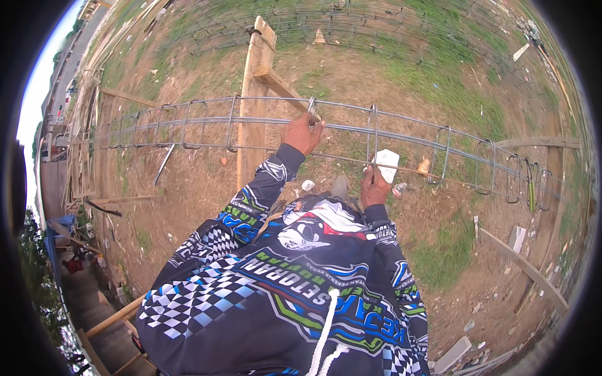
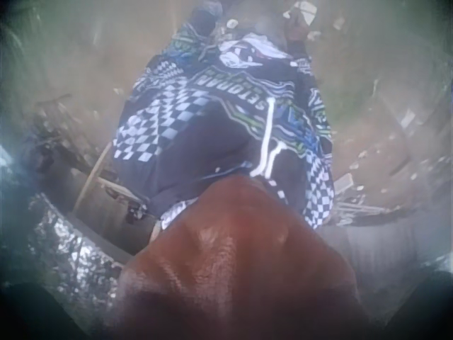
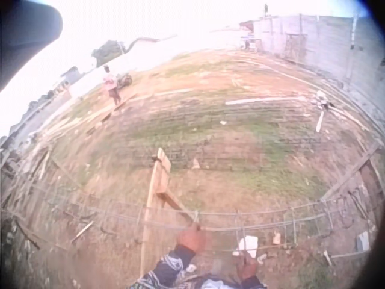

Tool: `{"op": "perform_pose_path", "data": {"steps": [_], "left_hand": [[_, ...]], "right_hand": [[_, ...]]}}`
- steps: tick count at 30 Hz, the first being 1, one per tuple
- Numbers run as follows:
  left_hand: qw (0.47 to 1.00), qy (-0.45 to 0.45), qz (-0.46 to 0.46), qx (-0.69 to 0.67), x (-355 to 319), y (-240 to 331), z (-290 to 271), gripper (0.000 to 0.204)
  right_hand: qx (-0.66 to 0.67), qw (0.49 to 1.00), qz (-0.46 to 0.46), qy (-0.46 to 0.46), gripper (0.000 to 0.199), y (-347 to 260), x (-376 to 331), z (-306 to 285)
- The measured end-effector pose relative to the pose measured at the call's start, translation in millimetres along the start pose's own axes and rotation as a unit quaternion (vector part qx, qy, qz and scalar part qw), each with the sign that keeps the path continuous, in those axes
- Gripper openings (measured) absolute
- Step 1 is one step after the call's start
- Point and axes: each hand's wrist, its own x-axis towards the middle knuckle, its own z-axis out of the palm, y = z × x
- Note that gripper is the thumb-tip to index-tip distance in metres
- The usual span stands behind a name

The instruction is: The person uses pliers to bend and tie wire around a rebar cage structure. They repeatedly position the wire, twist it with pliers, and secure intersections along the cage. The work continues along the length of the cage with consistent hand-tool coordination.

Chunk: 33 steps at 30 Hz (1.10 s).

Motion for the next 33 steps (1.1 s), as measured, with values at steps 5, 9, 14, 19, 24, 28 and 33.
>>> {"op": "perform_pose_path", "data": {"steps": [5, 9, 14, 19, 24, 28, 33], "left_hand": [[0.997, -0.067, -0.026, 0.032, -1, -42, -8, 0.04], [0.995, -0.056, -0.048, 0.072, -1, -65, 11, 0.038], [0.998, -0.023, -0.063, 0.006, -2, -77, 7, 0.035], [0.997, -0.025, -0.067, 0.007, -3, -81, -4, 0.034], [0.997, -0.037, -0.067, 0.014, 1, -91, 5, 0.034], [0.997, -0.039, -0.059, 0.001, 1, -88, 7, 0.035], [0.99, -0.098, -0.096, 0.012, 2, -75, -4, 0.033]], "right_hand": [[0.024, 0.999, 0.027, -0.006, 0.026, -7, 2, -4], [0.045, 0.998, 0.043, -0.001, 0.027, -18, 2, -6], [0.037, 0.998, 0.047, -0.001, 0.025, -20, 2, -8], [0.036, 0.998, 0.051, -0.002, 0.023, -24, 2, -10], [0.064, 0.997, 0.053, 0.002, 0.026, -25, 0, -8], [0.071, 0.995, 0.064, 0.009, 0.028, -24, 0, -7], [0.045, 0.998, 0.044, 0.014, 0.029, -24, -1, -6]]}}
